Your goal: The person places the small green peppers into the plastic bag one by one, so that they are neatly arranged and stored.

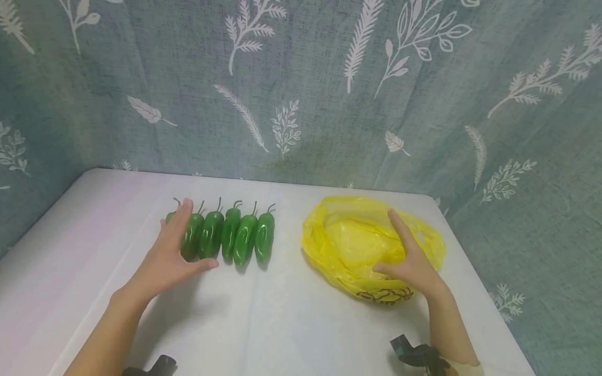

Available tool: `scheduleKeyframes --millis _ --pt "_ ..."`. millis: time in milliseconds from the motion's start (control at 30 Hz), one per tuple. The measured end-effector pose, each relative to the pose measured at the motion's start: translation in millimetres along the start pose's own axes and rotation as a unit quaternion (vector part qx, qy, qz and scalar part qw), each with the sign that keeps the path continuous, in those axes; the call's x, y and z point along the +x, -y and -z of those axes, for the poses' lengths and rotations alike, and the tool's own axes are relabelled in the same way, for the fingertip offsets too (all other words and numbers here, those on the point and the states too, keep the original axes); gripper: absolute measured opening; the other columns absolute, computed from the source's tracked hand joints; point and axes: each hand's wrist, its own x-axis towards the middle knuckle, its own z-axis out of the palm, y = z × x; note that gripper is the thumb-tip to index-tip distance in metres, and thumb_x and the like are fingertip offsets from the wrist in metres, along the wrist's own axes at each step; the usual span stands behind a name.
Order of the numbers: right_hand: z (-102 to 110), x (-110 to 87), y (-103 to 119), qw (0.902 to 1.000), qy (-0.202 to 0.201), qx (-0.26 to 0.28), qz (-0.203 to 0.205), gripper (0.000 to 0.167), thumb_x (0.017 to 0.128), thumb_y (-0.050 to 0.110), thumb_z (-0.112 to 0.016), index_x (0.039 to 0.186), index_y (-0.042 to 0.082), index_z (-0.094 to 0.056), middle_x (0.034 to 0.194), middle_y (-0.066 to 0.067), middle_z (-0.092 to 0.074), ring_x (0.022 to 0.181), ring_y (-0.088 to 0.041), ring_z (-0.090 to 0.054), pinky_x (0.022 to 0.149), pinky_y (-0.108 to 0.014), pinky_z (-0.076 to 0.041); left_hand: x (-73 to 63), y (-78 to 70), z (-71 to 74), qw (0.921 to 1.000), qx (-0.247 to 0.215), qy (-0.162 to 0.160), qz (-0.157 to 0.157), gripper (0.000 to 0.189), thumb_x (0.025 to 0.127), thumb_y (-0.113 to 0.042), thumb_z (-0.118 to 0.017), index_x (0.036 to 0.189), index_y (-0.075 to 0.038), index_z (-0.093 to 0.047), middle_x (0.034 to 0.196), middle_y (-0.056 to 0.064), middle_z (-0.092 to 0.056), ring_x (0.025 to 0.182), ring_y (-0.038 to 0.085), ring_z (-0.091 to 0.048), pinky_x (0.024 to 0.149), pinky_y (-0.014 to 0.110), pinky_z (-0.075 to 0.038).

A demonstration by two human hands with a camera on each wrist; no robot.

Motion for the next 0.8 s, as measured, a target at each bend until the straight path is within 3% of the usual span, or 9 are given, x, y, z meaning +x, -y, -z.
scheduleKeyframes --millis 100,233,367,500,633,800 --pt "2 1.1 -5 0.9993 0.007 0.031 0.02 0.108 0.071 0.012 -0.082 0.152 0.033 -0.012 0.159 -0.002 -0.012 0.145 -0.032 -0.011 0.111 -0.065 -0.01 -1.0 -1.1 3.6 0.9979 -0.044 0.022 0.042 0.119 0.072 -0.038 -0.081 0.151 -0.031 0.008 0.159 0.001 0.008 0.139 0.046 0.017 0.099 0.078 0.0" --pt "4 1.5 -12 0.9976 0.017 0.061 0.029 0.106 0.073 0.005 -0.079 0.152 0.03 -0.012 0.159 -0.008 -0.014 0.144 -0.033 -0.011 0.113 -0.061 -0.008 -1.1 0.9 8.7 0.9939 -0.077 0.041 0.068 0.119 0.072 -0.035 -0.082 0.149 -0.04 0.009 0.159 -0.001 0.007 0.14 0.046 0.014 0.099 0.078 -0.002" --pt "6 1.6 -18 0.9963 0.021 0.073 0.039 0.103 0.075 0.0 -0.076 0.153 0.021 -0.012 0.158 -0.014 -0.015 0.143 -0.035 -0.012 0.113 -0.057 -0.008 -0.5 6.0 11.8 0.9934 -0.088 0.046 0.058 0.118 0.072 -0.031 -0.082 0.147 -0.045 0.006 0.159 -0.003 0.004 0.143 0.043 0.006 0.101 0.077 -0.007" --pt "9 2.0 -24 0.9959 0.02 0.077 0.042 0.1 0.076 -0.004 -0.074 0.153 0.019 -0.014 0.156 -0.015 -0.018 0.143 -0.032 -0.016 0.118 -0.037 -0.014 0.1 12.5 13.1 0.9938 -0.097 0.046 0.03 0.115 0.072 -0.024 -0.083 0.148 -0.045 0.001 0.159 -0.002 -0.001 0.144 0.039 0.001 0.101 0.076 -0.012" --pt "13 2.0 -29 0.9944 0.015 0.095 0.045 0.097 0.077 -0.009 -0.07 0.152 0.02 -0.017 0.155 -0.018 -0.019 0.142 -0.02 -0.023 0.116 -0.023 -0.018 0.2 18.5 14.5 0.9941 -0.098 0.045 0.015 0.114 0.072 -0.022 -0.082 0.149 -0.042 -0.002 0.159 0.003 -0.004 0.144 0.039 -0.002 0.102 0.075 -0.012" --pt "17 0.4 -33 0.9925 0.005 0.112 0.049 0.094 0.078 -0.009 -0.069 0.152 0.013 -0.015 0.155 -0.018 -0.019 0.139 -0.005 -0.027 0.11 -0.011 -0.021 0.3 24.6 15.8 0.9961 -0.078 0.038 0.018 0.115 0.071 -0.024 -0.083 0.151 -0.035 -0.002 0.159 0.009 -0.007 0.143 0.042 -0.007 0.104 0.072 -0.014"
